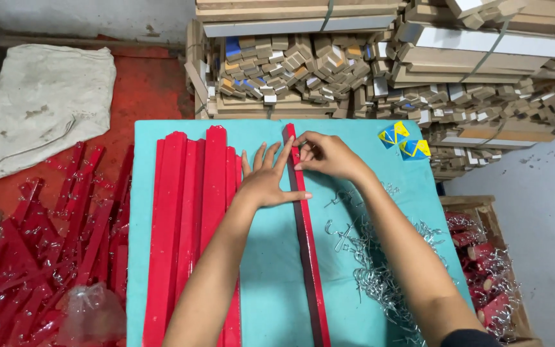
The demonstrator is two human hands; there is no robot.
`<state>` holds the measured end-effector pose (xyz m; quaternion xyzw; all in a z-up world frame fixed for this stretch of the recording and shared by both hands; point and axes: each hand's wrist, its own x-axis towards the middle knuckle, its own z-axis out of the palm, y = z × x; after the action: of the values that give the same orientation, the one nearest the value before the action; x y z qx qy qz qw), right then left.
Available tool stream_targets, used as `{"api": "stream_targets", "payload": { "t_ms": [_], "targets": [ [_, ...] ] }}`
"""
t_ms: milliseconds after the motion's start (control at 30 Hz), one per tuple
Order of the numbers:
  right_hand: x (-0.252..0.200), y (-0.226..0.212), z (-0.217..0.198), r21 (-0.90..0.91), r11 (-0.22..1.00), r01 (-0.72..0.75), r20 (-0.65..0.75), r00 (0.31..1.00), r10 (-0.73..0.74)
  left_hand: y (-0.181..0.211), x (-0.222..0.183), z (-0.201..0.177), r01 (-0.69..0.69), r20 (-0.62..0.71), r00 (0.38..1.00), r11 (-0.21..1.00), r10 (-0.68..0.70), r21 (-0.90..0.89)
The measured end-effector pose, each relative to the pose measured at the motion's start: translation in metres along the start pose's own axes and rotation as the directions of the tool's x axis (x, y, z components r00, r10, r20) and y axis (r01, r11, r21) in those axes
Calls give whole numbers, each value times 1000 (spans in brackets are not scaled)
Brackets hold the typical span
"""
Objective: Attaching metal clips to red plastic strips and placing the finished products into a wooden crate.
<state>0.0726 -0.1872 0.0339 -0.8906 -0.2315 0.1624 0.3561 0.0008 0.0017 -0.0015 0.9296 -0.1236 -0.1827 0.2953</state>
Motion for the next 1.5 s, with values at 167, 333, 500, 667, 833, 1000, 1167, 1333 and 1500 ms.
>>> {"api": "stream_targets", "payload": {
  "t_ms": [167, 333, 500, 667, 833, 1000, 1167, 1333, 1500],
  "targets": [
    [4, 15, -4, 21, 977, 211, 17, 977, -212, 4, -4, -5, 6, 9, 1000, 1000, -6, -19],
    [10, 29, 12, -18, 974, 228, -139, 964, -228, 3, -5, -7, -3, 8, 1000, 1000, 3, -12],
    [6, 48, 34, 46, 994, 101, -248, 965, -87, 3, -2, -5, 6, 14, 1000, 1000, -6, -15],
    [0, 22, 3, 228, 970, 81, 29, 996, -90, 5, -4, -8, 15, 9, 1000, 1000, -15, 2],
    [10, 31, 0, 214, 952, 219, -37, 976, -216, 5, -6, -7, 11, 19, 1000, 1000, -11, -15],
    [10, 47, 20, 84, 962, 260, -176, 954, -243, 5, -7, -9, 8, 22, 1000, 1000, -7, -26],
    [3, 63, 50, 195, 957, 214, -370, 920, -131, 3, -2, -4, 6, 6, 1000, 1000, -6, -16],
    [-2, 41, 17, 227, 964, 141, -80, 989, -126, 4, -5, -4, 4, -6, 1000, 1000, -4, -21],
    [3, 22, 2, 148, 960, 236, -77, 971, -227, 0, -3, 0, 6, -4, 1000, 1000, -7, -18]
  ]
}}
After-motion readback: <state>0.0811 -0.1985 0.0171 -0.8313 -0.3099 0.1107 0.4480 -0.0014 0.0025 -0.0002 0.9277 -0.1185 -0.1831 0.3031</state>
